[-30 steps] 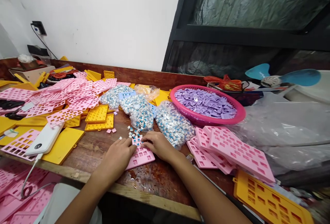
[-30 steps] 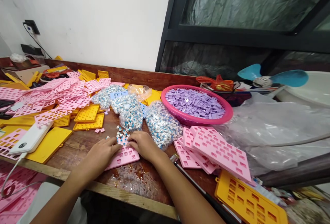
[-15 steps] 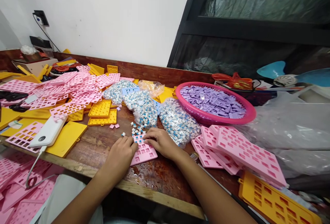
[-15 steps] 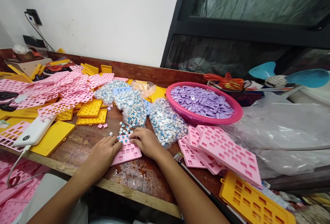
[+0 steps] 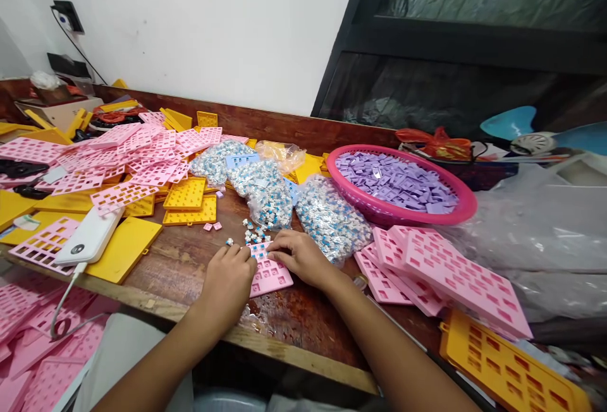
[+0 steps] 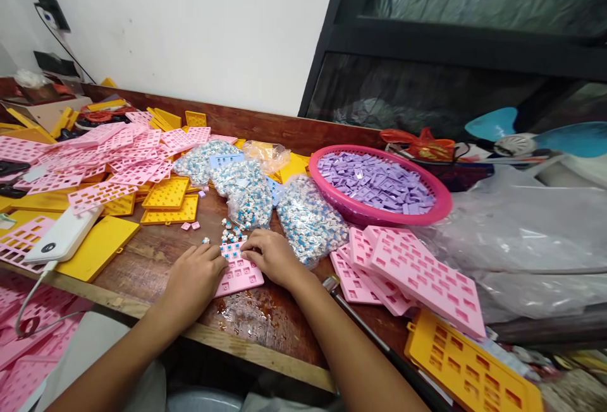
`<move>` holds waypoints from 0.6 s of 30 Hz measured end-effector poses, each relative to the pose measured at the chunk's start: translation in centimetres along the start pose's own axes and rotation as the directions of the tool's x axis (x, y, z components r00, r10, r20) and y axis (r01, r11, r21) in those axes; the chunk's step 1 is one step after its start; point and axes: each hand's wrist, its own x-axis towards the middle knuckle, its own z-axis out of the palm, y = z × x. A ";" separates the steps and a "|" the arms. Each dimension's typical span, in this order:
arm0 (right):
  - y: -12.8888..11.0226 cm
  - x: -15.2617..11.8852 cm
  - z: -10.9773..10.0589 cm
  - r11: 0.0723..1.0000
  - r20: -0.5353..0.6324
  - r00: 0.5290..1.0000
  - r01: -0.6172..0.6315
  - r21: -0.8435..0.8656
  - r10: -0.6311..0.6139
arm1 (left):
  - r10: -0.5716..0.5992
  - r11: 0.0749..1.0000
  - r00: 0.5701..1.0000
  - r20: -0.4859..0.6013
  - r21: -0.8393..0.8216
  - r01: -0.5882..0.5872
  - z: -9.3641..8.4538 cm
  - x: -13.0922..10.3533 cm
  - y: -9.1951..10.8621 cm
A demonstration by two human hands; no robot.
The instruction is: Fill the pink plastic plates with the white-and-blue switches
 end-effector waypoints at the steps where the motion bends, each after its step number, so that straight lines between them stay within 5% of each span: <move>1: -0.1 0.0 0.0 1.000 0.002 1.000 0.002 -0.025 -0.002 | 0.002 1.000 1.000 0.000 -0.007 -0.002 0.0 0.1 0.0; 9: -1.0 0.1 0.1 0.991 0.043 0.999 -0.013 -0.130 0.019 | -0.057 0.959 0.997 -0.049 -0.281 0.041 -1.6 0.1 -3.8; 13: -0.5 -0.1 -2.1 0.998 -0.036 0.998 -0.056 -0.005 0.056 | -0.158 0.944 0.980 -0.121 -0.311 0.113 -1.4 0.4 -6.4; 18: 1.2 -1.0 -5.3 0.958 -0.074 0.981 -0.192 -0.214 0.180 | -0.059 0.945 0.998 -0.011 -0.322 0.053 -0.2 1.0 -7.2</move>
